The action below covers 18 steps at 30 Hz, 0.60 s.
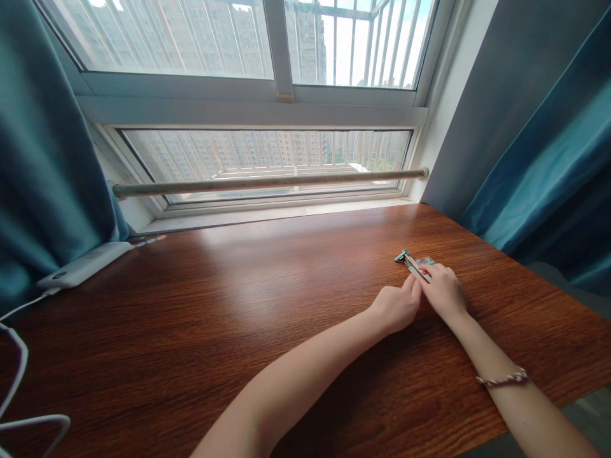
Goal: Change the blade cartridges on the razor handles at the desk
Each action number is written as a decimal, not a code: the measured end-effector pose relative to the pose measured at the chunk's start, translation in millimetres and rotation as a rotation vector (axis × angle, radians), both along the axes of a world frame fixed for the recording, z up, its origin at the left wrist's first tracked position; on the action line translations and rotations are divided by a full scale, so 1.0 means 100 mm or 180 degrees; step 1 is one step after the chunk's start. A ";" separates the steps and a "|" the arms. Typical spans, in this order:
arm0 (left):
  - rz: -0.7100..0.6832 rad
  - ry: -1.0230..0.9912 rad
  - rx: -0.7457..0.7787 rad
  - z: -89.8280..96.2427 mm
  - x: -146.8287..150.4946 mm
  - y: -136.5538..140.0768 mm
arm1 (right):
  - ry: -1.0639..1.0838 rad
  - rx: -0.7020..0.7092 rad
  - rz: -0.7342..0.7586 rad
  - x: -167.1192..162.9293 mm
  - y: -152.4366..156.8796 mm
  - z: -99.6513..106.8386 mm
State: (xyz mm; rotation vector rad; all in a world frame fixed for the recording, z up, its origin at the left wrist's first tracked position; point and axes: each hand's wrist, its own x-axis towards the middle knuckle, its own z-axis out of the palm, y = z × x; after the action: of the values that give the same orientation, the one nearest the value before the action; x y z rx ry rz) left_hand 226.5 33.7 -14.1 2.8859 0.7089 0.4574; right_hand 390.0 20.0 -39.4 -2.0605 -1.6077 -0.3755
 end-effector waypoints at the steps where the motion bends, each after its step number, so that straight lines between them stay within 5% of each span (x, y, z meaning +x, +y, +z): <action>1: -0.0081 0.0040 0.0061 0.03 -0.14 -0.01 | 0.0020 0.0082 0.0083 -0.04 -0.01 0.02; 7: -0.0303 0.0569 0.0261 0.16 -1.27 -0.12 | 0.0111 -0.0014 0.1363 -0.68 -0.18 0.21; 11: -0.0151 0.0204 -0.0161 0.23 -1.94 -0.21 | 0.0155 -0.0583 0.3247 -1.38 -0.36 0.35; 14: -0.0463 0.0063 -0.0367 0.23 -2.22 -0.26 | 0.0327 -0.0926 0.4345 -1.83 -0.40 0.35; 18: -0.1022 0.0006 -0.0496 0.15 -2.31 -0.24 | 0.0621 -0.0987 0.5152 -2.15 -0.31 0.21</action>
State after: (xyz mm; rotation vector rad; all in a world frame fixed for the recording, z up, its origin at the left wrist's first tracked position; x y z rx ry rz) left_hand -4.8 10.1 0.6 2.7783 0.2578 0.3407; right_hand 175.2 -10.6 -18.1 -0.3665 -2.6080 0.6448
